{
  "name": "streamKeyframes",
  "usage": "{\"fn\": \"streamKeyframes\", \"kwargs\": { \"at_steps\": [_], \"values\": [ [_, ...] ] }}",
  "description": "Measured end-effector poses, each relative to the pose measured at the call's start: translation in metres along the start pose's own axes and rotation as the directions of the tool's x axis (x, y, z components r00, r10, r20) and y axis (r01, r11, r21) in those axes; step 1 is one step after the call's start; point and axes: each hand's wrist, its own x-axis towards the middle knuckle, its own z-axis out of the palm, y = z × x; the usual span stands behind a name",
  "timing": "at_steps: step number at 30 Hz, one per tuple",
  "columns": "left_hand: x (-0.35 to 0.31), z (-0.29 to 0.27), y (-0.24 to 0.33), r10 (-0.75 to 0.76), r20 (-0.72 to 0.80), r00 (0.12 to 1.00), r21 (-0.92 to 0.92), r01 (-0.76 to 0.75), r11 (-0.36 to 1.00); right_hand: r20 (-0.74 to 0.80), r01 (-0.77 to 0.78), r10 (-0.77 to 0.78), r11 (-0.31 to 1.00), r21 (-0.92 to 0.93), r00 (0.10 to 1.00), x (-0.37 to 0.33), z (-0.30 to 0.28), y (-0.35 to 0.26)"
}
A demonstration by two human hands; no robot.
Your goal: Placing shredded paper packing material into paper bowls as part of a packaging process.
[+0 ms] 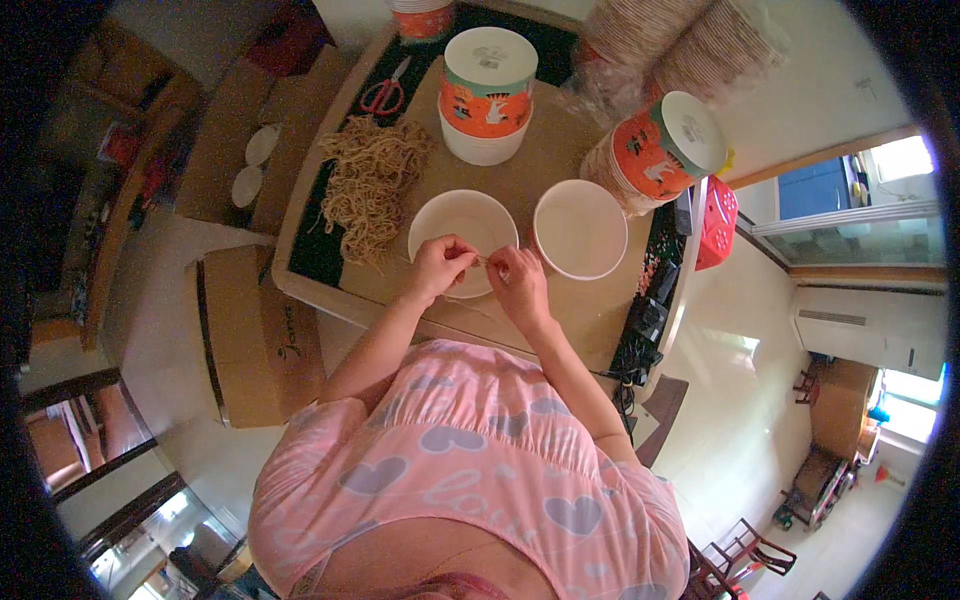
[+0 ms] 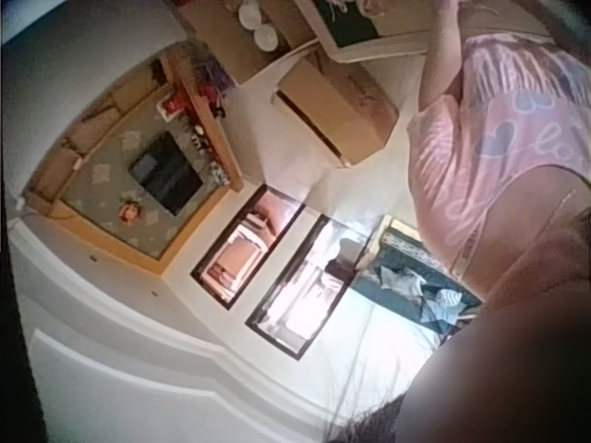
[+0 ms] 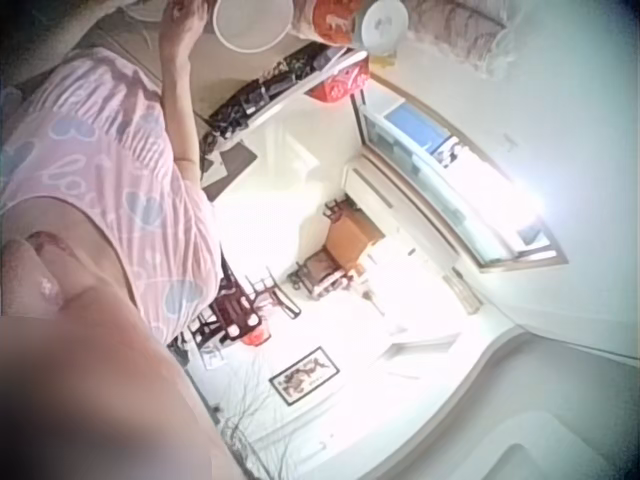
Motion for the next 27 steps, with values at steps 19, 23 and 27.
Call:
{"fn": "streamKeyframes", "kwargs": {
  "at_steps": [19,23,27],
  "values": [
    [0.005,0.002,-0.016,0.105,0.015,0.994,0.148,-0.106,0.983,0.009,0.013,-0.012,0.999,-0.051,1.000,0.000,0.000,-0.005],
    [0.004,0.003,-0.019,0.271,-0.025,0.962,0.252,-0.256,0.933,0.006,0.019,-0.018,0.996,-0.085,1.000,0.001,-0.001,-0.009],
    [-0.003,0.008,-0.013,0.368,-0.024,0.930,0.339,-0.339,0.878,-0.021,0.047,-0.051,0.989,-0.141,0.998,0.000,0.000,-0.003]
  ]
}}
